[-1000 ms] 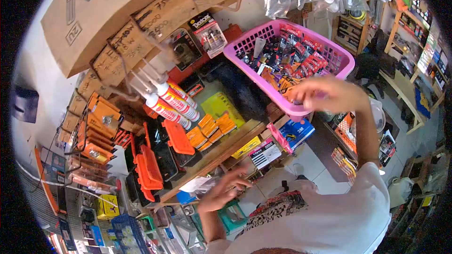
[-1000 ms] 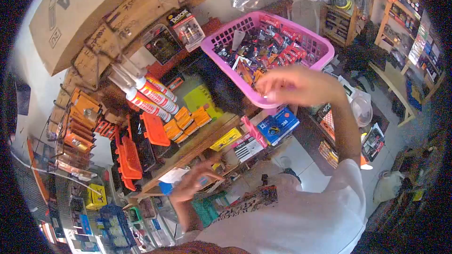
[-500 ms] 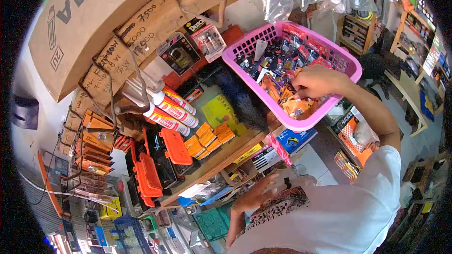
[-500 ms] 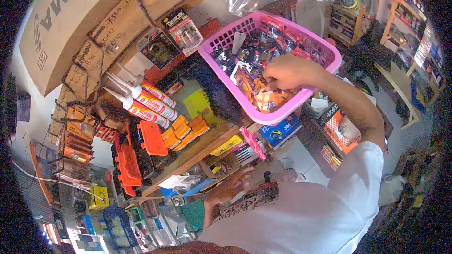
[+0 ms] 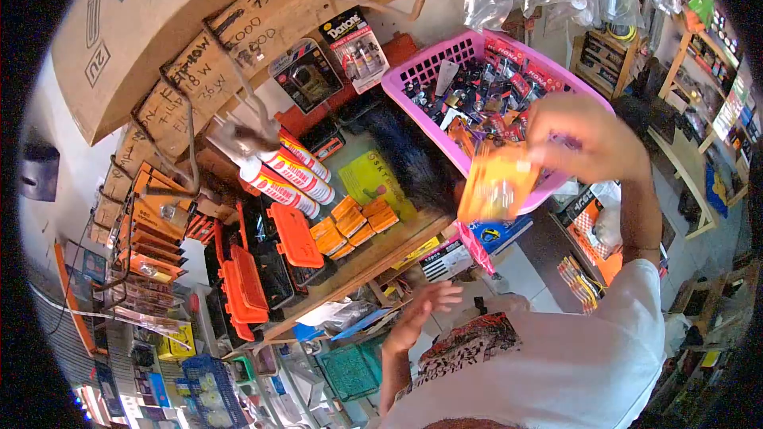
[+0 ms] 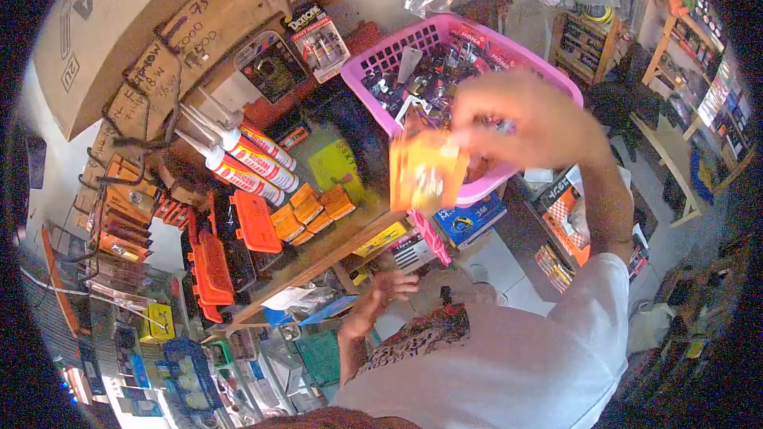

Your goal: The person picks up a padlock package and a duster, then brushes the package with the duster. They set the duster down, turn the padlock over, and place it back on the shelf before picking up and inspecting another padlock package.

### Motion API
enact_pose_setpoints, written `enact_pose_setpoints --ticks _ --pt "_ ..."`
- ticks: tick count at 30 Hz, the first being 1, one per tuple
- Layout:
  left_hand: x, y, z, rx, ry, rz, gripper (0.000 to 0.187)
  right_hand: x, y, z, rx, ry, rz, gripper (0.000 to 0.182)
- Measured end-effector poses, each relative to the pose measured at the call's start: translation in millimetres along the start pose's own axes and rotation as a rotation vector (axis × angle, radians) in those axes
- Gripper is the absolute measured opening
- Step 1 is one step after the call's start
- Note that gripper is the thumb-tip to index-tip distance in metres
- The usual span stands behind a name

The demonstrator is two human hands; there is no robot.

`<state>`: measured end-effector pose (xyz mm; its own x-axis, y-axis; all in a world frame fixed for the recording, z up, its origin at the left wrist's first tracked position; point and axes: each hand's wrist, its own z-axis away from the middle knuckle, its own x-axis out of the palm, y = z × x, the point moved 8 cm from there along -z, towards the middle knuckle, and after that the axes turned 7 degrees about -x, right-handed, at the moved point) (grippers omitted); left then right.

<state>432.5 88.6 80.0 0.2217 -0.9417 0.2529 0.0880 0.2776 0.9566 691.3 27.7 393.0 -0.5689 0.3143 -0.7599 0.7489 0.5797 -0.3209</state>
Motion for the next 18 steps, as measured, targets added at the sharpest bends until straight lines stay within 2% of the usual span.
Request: enact_pose_setpoints --ticks 1,2,3,5,6,8,9,10,12,15,16,18 --pt "0.2 6.0 -2.0 0.045 -0.011 0.085 0.074 13.8 -12.5 -0.8 -0.075 -0.015 -0.054 0.019" --pt "3.4 14.5 -1.0 0.078 0.014 0.111 0.087 33.4 -24.9 -2.7 -0.122 -0.066 -0.131 0.018" --pt "4.8 17.1 0.8 0.100 0.043 0.170 0.090 55.2 -37.8 -4.2 -0.169 -0.117 -0.208 0.016" --pt "8.6 18.6 5.7 0.141 0.103 0.287 0.096 106.9 -52.4 0.1 -0.140 -0.294 -0.332 0.018" --pt "18.6 40.6 6.7 0.132 0.215 0.283 0.106 129.0 -55.4 4.4 -0.130 -0.317 -0.319 0.020" --pt "42.1 40.4 -2.4 0.127 -0.091 0.445 0.107 172.5 -57.7 12.7 -0.117 -0.369 -0.296 0.022" --pt "54.0 40.8 -1.6 0.129 -0.245 0.518 0.107 186.5 -52.5 14.8 -0.080 -0.353 -0.243 0.022" --pt "49.8 34.4 -3.1 0.104 -0.135 0.540 0.106 197.4 -46.5 17.7 -0.042 -0.336 -0.187 0.023" --pt "48.2 19.1 -2.9 0.066 -0.125 0.678 0.104 193.9 -47.4 15.3 0.014 -0.293 -0.105 0.023" --pt "43.2 2.9 10.4 -0.024 -0.051 0.790 0.100 181.3 -36.8 24.3 0.275 -0.128 -0.110 0.029" --pt "42.4 -4.2 17.2 -0.047 -0.037 0.848 0.099 174.9 -34.7 30.2 0.327 -0.101 -0.015 0.040" --pt "38.5 -17.3 31.2 -0.040 -0.017 0.948 0.096 179.9 -23.2 53.2 0.440 -0.013 0.100 0.045"
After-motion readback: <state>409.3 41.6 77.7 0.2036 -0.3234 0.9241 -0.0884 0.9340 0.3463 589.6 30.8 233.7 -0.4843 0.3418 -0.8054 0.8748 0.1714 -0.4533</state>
